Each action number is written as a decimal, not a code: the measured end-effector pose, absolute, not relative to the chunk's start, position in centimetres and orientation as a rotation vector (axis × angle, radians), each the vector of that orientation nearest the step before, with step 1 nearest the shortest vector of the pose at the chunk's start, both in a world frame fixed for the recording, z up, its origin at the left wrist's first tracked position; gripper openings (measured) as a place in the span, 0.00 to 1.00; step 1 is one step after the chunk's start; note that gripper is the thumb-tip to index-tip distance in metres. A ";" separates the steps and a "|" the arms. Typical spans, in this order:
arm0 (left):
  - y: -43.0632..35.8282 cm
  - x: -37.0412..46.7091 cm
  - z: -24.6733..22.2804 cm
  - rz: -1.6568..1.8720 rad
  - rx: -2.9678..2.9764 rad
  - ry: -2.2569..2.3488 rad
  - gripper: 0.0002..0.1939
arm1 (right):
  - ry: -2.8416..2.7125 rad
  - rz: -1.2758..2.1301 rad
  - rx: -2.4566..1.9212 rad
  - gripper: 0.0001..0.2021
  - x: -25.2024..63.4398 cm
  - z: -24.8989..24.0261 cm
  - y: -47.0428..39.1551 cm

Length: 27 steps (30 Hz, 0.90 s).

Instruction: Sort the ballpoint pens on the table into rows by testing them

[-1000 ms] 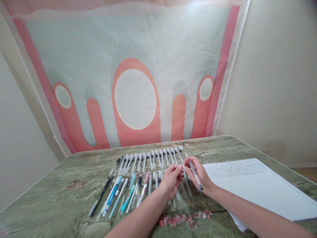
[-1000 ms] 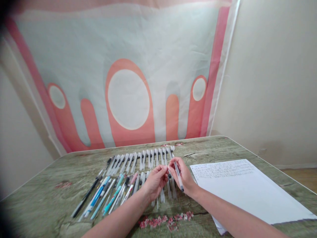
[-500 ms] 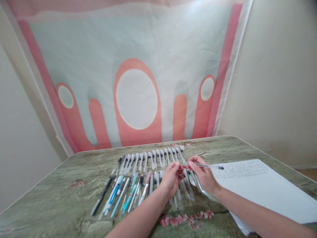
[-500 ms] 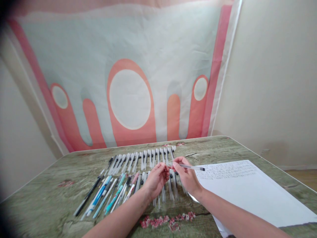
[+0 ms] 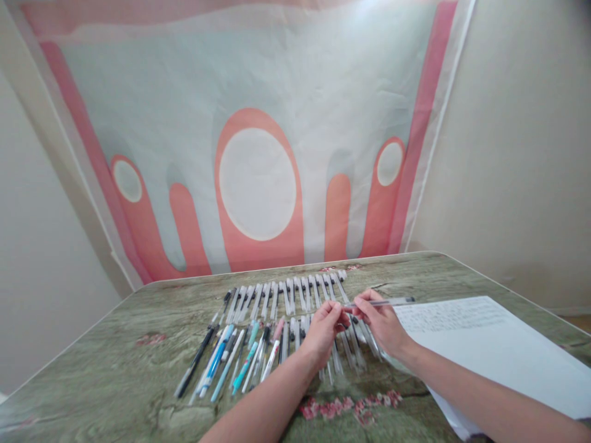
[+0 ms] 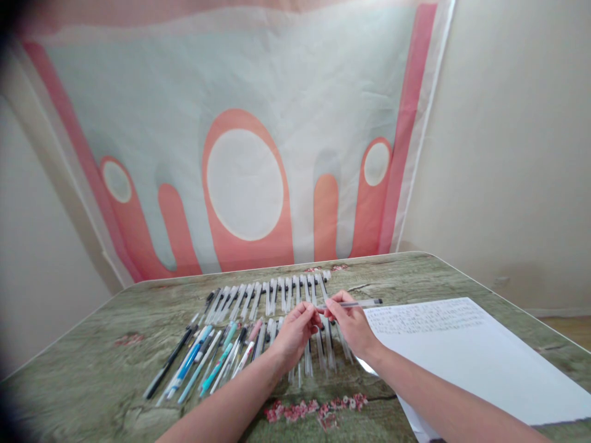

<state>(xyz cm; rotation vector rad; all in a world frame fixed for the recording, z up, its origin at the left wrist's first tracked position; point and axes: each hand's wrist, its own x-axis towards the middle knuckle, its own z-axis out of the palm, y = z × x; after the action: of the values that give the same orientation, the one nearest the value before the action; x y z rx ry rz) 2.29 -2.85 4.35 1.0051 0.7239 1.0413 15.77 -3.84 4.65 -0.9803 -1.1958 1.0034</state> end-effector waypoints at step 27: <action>-2.7 2.3 3.8 1.042 1.025 0.712 0.18 | -1.211 0.994 -0.985 0.10 15.9 4.5 -3.9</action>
<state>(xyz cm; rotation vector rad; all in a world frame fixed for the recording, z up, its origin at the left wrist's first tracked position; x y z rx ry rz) 2.34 -2.74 3.79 1.0254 0.7119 1.0422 15.90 -3.89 4.47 -0.9846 -1.2111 0.9936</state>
